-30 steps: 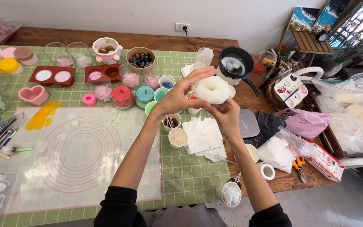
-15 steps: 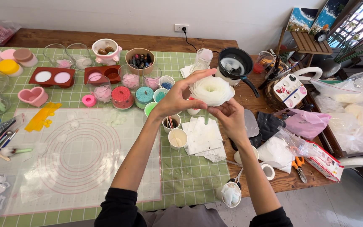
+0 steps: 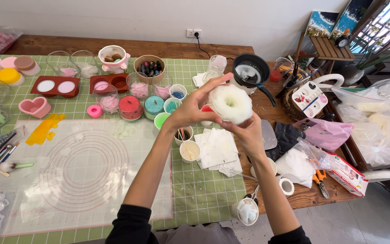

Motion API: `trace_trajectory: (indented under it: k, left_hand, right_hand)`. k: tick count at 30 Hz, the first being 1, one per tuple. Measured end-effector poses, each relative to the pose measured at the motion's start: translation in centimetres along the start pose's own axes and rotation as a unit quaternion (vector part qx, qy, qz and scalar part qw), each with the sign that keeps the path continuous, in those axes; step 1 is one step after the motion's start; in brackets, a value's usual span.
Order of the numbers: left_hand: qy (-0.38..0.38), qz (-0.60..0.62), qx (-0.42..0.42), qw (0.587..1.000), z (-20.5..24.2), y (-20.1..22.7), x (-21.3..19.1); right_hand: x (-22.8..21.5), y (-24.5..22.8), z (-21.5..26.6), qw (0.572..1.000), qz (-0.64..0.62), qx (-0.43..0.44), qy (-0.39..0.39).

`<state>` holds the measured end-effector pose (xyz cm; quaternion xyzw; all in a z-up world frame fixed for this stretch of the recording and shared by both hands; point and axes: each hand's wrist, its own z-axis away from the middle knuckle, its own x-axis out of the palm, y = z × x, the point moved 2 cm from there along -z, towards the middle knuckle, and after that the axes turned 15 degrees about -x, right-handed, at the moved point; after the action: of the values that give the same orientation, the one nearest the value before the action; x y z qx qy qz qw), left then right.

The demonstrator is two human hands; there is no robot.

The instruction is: The recorder is assembling and shaping a white flower-shaped wax candle at a workbench.

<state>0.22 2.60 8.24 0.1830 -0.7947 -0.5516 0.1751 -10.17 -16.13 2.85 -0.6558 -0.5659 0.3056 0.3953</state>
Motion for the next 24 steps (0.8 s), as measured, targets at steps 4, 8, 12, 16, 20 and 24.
trace_trajectory:
  k: [4,8,12,16,20,24]
  left_hand:
    - [0.012,-0.017,0.014,1.000,0.9,-2.6,0.0]
    - [0.108,0.015,-0.036,0.993,1.4,-4.4,0.5]
    - [0.228,-0.139,-0.085,0.960,1.5,0.0,3.6]
    - [0.246,-0.267,0.019,0.931,1.3,0.0,4.0]
    - [0.218,-0.330,0.057,0.917,1.0,-0.2,4.2]
    - [0.192,-0.321,0.050,0.926,1.3,-1.5,4.5]
  right_hand:
    - [-0.4,-0.6,0.0,0.999,0.030,-0.020,-0.003]
    - [-1.1,-2.2,-0.6,0.955,-0.291,0.010,-0.050]
    - [-2.6,-2.0,-0.3,0.895,-0.430,0.074,-0.093]
    - [-5.0,0.4,0.7,0.883,-0.454,0.082,-0.082]
    - [-7.5,2.7,1.7,0.867,-0.470,0.086,-0.142]
    - [-8.3,3.4,2.3,0.845,-0.490,0.127,-0.175]
